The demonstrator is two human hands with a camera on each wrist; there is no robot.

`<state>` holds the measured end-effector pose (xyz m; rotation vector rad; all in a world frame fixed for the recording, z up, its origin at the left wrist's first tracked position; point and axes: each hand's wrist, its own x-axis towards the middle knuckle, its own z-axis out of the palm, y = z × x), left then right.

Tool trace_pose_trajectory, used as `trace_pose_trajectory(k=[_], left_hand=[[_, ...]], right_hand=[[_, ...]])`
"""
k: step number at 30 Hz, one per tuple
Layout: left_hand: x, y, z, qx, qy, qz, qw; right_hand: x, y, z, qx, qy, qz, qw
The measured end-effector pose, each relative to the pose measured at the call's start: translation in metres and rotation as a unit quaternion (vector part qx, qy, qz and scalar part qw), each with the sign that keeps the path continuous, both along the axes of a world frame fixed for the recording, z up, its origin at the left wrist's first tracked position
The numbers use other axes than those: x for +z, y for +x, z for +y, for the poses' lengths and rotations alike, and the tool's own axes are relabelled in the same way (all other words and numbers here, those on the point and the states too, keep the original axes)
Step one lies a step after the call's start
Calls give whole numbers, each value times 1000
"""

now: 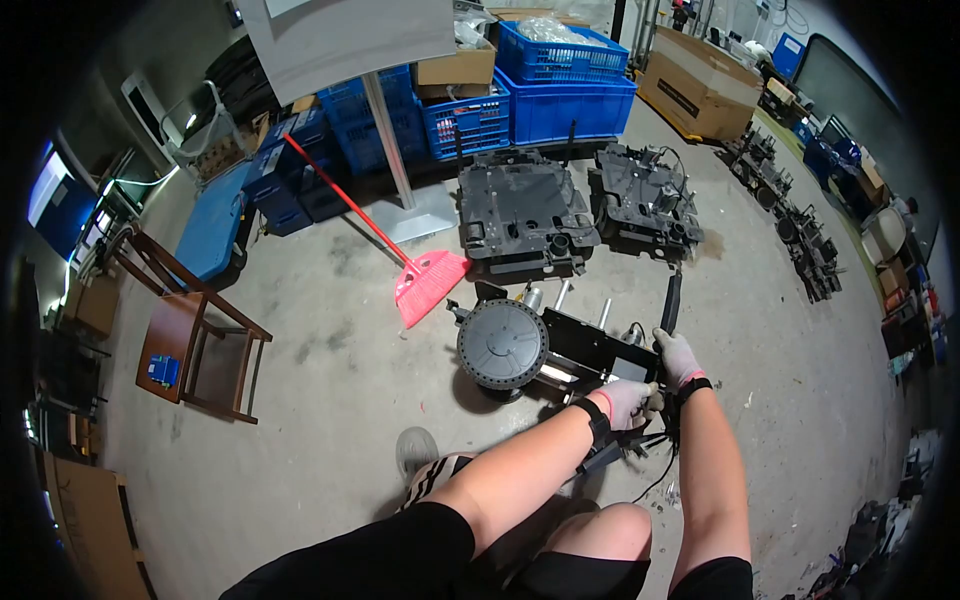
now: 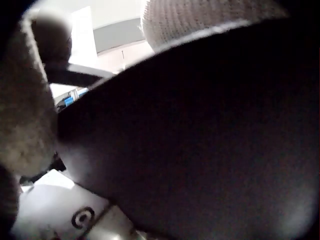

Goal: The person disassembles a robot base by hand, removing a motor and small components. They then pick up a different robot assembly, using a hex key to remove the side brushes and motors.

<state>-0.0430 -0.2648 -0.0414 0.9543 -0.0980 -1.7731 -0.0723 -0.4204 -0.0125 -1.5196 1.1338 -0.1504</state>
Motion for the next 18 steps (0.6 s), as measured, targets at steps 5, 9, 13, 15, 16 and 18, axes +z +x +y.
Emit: trace_pose_trajectory(k=[5, 9, 13, 15, 16, 18], left_hand=[[30, -2, 8, 19, 64, -143, 987], [45, 7, 15, 16, 55, -191, 980], [48, 12, 21, -60, 20, -247, 967], [34, 4, 15, 37, 14, -132, 991], [26, -1, 13, 46, 4, -128, 991], [9, -11, 8, 57, -26, -159, 985]], right_hand=[[-5, -2, -3, 24, -15, 0, 1000], [7, -2, 9, 5, -21, 0, 1000], [8, -4, 9, 13, 5, 7, 1000], [7, -1, 6, 11, 9, 12, 1000], [4, -1, 5, 28, -6, 7, 1000], [14, -2, 12, 28, 1, -1, 1000]])
